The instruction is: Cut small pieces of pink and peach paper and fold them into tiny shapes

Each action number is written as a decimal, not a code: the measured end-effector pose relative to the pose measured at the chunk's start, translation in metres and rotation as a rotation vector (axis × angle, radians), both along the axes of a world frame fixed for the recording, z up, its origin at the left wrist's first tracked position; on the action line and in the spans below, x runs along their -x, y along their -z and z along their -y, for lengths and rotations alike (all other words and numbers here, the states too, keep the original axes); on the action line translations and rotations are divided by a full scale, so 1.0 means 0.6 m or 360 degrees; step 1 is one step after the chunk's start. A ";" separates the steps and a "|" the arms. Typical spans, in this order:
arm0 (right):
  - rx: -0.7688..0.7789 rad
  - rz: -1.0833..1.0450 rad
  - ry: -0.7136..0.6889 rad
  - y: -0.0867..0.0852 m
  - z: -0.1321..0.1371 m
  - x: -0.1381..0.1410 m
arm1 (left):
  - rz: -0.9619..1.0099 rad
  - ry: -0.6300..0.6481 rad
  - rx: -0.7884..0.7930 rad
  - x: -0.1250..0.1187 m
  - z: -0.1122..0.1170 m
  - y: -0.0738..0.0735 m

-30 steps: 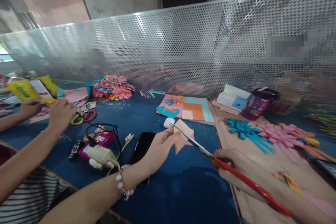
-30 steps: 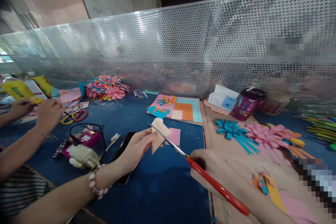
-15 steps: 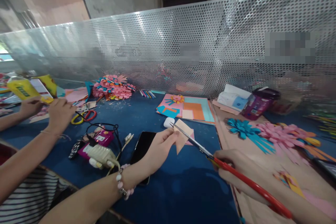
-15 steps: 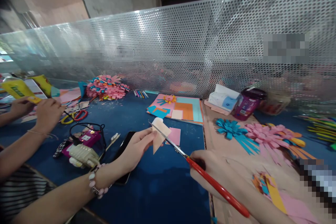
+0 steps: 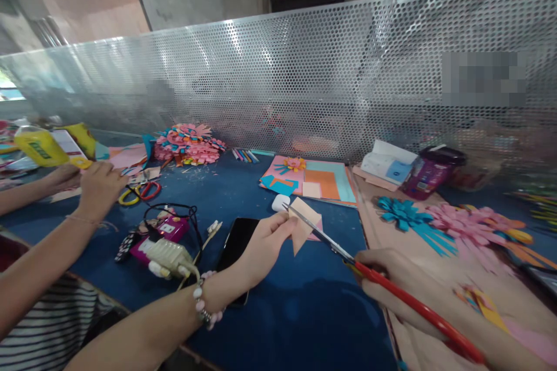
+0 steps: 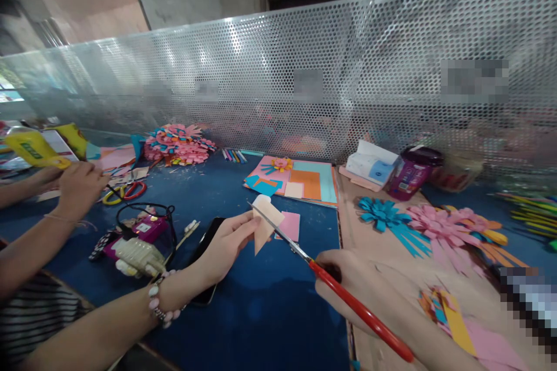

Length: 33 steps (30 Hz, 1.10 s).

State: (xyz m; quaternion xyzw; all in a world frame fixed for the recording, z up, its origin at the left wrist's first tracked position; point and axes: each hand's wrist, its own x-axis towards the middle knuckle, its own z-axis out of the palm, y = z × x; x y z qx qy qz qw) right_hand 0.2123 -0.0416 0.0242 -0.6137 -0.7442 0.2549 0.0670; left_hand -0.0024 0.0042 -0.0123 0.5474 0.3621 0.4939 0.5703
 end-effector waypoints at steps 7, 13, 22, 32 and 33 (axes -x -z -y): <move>0.0027 0.0009 0.0011 -0.011 0.004 0.004 | -0.0019 -0.0003 -0.0001 0.001 -0.002 0.002; 0.0028 0.0007 0.0026 -0.013 0.004 0.008 | -0.0012 0.0012 -0.0010 0.000 -0.001 -0.002; -0.0025 -0.0043 -0.0031 -0.005 0.003 0.001 | 0.0014 -0.0006 -0.0015 0.000 0.000 -0.002; -0.0081 0.0116 0.0122 -0.017 0.012 0.016 | 0.0116 0.0128 0.0055 -0.002 0.000 -0.004; -0.0076 0.0100 0.0109 -0.018 0.013 0.016 | 0.0120 0.0125 0.0046 -0.002 0.000 -0.005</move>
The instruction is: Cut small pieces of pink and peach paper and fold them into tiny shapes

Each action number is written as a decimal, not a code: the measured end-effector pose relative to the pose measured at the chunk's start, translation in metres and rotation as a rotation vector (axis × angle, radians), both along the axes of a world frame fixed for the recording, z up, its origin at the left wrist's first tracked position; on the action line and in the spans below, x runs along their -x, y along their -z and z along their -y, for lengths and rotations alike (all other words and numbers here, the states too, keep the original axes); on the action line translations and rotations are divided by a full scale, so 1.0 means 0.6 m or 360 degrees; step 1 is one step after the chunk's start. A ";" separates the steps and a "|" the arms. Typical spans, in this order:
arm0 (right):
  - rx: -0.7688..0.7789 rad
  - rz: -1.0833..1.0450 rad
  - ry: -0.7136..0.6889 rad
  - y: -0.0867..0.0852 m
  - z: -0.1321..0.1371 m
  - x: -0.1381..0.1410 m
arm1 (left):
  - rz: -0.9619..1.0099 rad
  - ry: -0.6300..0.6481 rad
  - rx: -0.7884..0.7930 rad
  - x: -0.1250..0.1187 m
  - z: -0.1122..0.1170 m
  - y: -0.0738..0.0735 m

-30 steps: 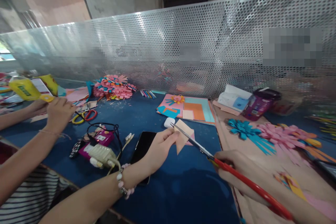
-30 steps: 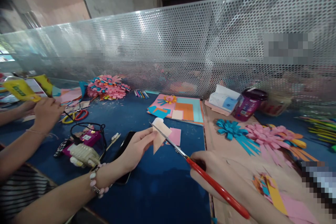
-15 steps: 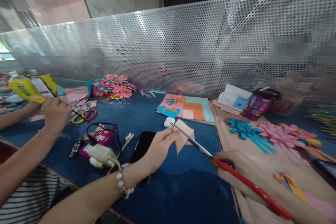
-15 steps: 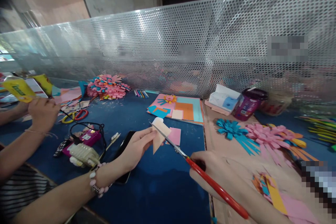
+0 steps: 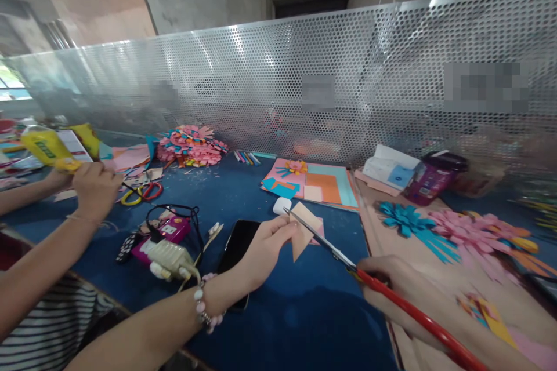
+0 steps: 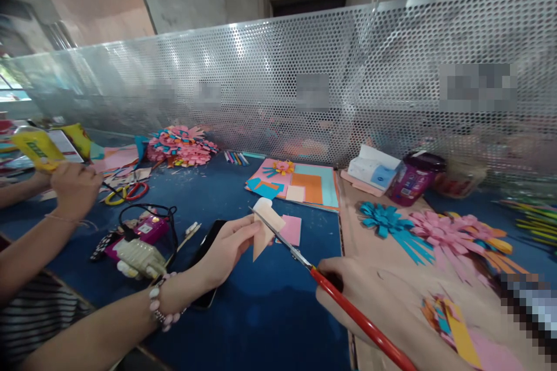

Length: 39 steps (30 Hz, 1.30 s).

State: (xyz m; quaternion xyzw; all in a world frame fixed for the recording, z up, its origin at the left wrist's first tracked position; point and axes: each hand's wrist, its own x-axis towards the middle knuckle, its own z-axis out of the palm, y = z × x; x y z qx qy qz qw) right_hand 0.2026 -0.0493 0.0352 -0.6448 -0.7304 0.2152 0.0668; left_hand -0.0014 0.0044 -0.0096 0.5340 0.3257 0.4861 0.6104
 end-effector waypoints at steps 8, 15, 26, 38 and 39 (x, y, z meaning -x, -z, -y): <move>-0.0101 -0.0079 -0.0058 0.032 -0.006 -0.013 | 0.0031 0.0028 0.0004 0.000 0.001 -0.002; -0.0134 -0.0149 -0.0058 0.018 0.001 0.000 | 0.0089 0.0008 0.0019 -0.003 0.000 -0.004; -0.0171 -0.0310 0.0073 0.029 -0.009 -0.003 | 0.0047 -0.0116 0.0082 0.001 -0.007 -0.002; -0.0011 0.0018 -0.0069 0.076 -0.024 -0.027 | 0.0739 -0.0813 0.0029 0.032 -0.034 -0.038; 0.0005 0.0076 -0.0137 0.075 -0.027 -0.026 | 0.0735 -0.0823 0.0033 0.032 -0.036 -0.036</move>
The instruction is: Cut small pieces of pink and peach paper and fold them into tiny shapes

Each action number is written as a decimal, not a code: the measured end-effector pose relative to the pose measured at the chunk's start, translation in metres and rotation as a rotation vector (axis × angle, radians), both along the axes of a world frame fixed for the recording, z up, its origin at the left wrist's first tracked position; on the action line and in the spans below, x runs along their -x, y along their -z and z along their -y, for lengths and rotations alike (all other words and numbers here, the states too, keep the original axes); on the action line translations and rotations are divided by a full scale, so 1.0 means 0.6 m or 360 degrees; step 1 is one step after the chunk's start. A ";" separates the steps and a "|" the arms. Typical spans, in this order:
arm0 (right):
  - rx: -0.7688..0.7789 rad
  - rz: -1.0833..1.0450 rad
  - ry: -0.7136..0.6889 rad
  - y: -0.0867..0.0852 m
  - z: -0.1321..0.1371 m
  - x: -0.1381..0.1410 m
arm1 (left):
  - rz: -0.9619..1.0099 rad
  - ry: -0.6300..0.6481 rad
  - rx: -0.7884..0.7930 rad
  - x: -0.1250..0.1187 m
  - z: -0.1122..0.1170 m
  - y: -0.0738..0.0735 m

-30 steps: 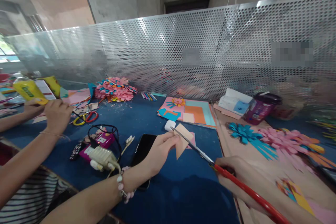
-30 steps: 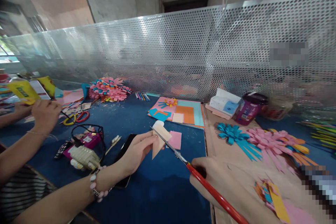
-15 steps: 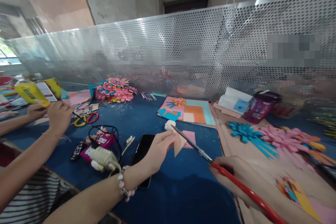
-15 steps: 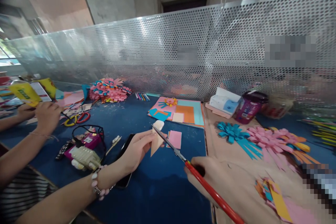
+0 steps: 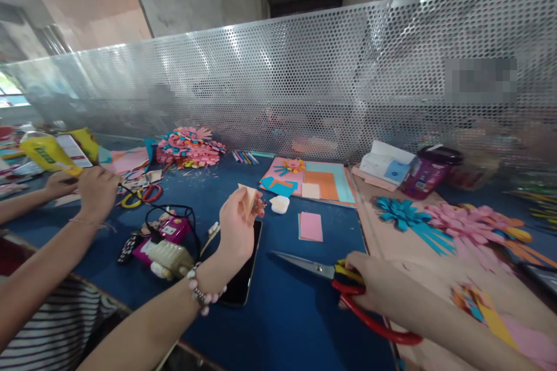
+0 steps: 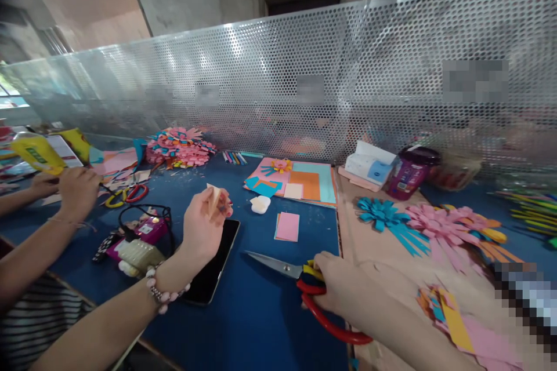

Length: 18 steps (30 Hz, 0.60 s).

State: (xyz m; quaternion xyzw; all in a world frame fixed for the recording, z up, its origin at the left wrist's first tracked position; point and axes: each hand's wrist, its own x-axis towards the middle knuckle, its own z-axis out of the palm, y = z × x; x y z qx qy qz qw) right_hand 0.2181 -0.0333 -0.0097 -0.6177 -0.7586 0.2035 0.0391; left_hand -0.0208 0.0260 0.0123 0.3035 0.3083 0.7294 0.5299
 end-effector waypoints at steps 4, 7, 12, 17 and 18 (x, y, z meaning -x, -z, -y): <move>-0.0066 0.0400 -0.0418 -0.036 -0.018 0.006 | -0.0061 0.0013 0.0090 0.000 -0.014 0.015; -0.0127 0.0591 -0.0654 -0.065 -0.051 0.025 | -0.0157 0.0102 0.0195 -0.002 -0.025 0.027; -0.0779 0.0401 -0.0547 -0.045 -0.151 0.101 | -0.0257 0.0302 0.0253 -0.008 -0.033 0.041; -0.1072 0.0446 -0.0733 0.019 -0.220 0.154 | -0.0344 0.0380 0.0230 -0.011 -0.032 0.045; -0.1082 0.0459 -0.0739 0.029 -0.226 0.157 | -0.0343 0.0372 0.0223 -0.009 -0.032 0.044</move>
